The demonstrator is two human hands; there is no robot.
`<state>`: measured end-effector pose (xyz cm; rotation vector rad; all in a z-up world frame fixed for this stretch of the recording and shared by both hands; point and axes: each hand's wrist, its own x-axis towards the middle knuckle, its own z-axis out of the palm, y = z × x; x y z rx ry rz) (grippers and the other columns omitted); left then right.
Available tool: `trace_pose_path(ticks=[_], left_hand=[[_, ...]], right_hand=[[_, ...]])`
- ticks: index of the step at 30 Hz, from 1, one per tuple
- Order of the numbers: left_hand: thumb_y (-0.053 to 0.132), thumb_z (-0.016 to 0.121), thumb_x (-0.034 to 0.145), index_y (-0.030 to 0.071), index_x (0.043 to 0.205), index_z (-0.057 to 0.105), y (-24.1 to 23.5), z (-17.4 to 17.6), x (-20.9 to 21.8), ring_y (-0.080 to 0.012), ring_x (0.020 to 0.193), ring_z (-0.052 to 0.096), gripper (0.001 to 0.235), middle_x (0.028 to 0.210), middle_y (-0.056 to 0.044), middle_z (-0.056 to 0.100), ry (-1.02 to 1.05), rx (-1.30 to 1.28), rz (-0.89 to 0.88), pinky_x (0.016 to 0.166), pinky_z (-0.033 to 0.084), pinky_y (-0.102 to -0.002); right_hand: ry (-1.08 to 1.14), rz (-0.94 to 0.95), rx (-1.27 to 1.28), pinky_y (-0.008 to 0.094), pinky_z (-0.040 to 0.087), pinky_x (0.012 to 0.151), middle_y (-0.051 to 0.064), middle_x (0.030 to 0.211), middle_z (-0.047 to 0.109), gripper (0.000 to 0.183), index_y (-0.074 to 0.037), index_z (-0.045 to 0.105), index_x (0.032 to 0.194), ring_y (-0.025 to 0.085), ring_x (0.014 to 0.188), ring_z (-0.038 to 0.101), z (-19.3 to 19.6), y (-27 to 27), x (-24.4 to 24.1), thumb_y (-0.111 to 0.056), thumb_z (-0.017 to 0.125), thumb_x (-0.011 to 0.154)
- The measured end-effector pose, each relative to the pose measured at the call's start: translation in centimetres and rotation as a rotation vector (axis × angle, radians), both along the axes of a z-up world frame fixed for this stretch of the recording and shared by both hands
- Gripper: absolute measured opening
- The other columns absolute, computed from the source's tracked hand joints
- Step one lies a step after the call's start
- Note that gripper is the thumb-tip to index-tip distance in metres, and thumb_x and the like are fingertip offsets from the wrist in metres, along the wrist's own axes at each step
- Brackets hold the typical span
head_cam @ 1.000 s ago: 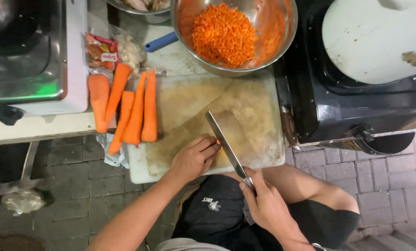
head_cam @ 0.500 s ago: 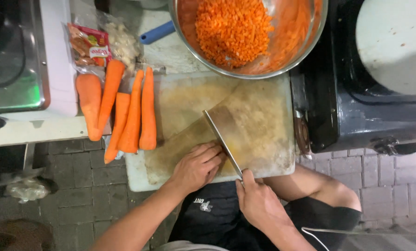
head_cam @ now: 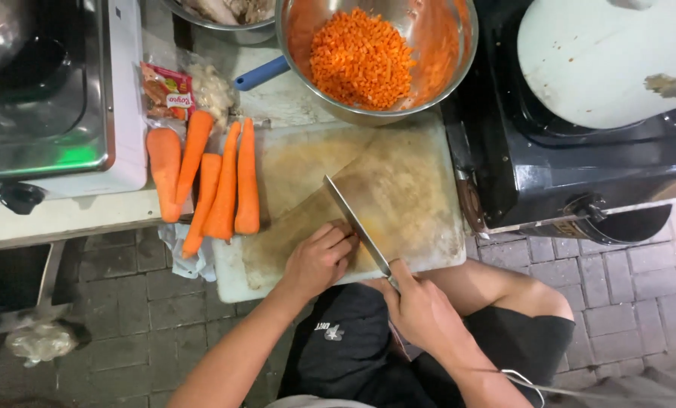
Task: The person chops carrots into small pieces using a cleaver on a cutting board. The chopped carrots are transferred into a metal bowl. The person handles whole carrots and the cleaver throughout the task.
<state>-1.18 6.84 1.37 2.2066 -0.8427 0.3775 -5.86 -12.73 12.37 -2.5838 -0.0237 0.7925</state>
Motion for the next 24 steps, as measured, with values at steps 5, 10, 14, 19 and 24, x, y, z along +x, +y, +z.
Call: trace_pose_path(ticks=[5,10,14,19,24], left_hand=[[-0.013,0.052,0.077,-0.001,0.106,0.065,0.2,-0.3,0.3,-0.0303,0.108,0.061,0.034,0.11,-0.012,0.062,0.048,-0.071,-0.043,0.083,0.056,-0.035],[-0.007,0.051,0.088,0.0,0.112,0.065,0.2,-0.9,0.5,-0.0298,0.112,0.061,0.029,0.117,-0.009,0.063,0.102,-0.075,-0.035,0.081,0.057,-0.033],[0.006,0.059,0.096,0.0,0.107,0.069,0.2,-0.9,0.0,-0.0289,0.113,0.062,0.015,0.114,-0.011,0.067,0.055,-0.032,-0.007,0.09,0.057,-0.036],[0.003,0.059,0.094,0.004,0.099,0.069,-0.1,1.0,1.0,-0.0241,0.107,0.064,0.011,0.104,-0.005,0.066,0.024,-0.05,-0.004,0.077,0.058,-0.031],[0.01,0.055,0.092,0.006,0.089,0.068,0.3,-0.9,1.2,-0.028,0.095,0.066,0.013,0.094,-0.008,0.065,-0.076,-0.083,-0.027,0.081,0.059,-0.032]], right_hand=[[0.02,0.042,-0.033,0.057,0.043,0.054,0.016,0.083,0.06,0.021,-0.016,0.044,0.109,0.052,0.068,0.059,0.6,-1.4,-1.8,-0.032,0.049,0.097],[0.154,0.03,-0.056,0.06,0.05,0.065,0.002,0.146,0.045,0.022,-0.011,0.04,0.092,0.051,0.091,0.062,-0.4,-1.6,-1.1,-0.032,0.048,0.095],[0.302,-0.048,-0.1,0.057,0.042,0.06,0.023,0.072,0.064,0.022,-0.015,0.039,0.102,0.052,0.072,0.06,-1.5,0.5,1.6,-0.035,0.047,0.099],[0.085,-0.047,0.076,0.054,0.035,0.053,0.026,0.063,0.057,0.02,-0.013,0.037,0.103,0.057,0.062,0.047,-2.3,1.0,3.7,-0.03,0.047,0.099],[-0.099,-0.001,0.071,0.044,0.055,0.054,0.022,0.063,0.066,0.019,-0.015,0.051,0.097,0.038,0.061,0.071,-1.0,0.8,2.1,-0.034,0.048,0.098]])
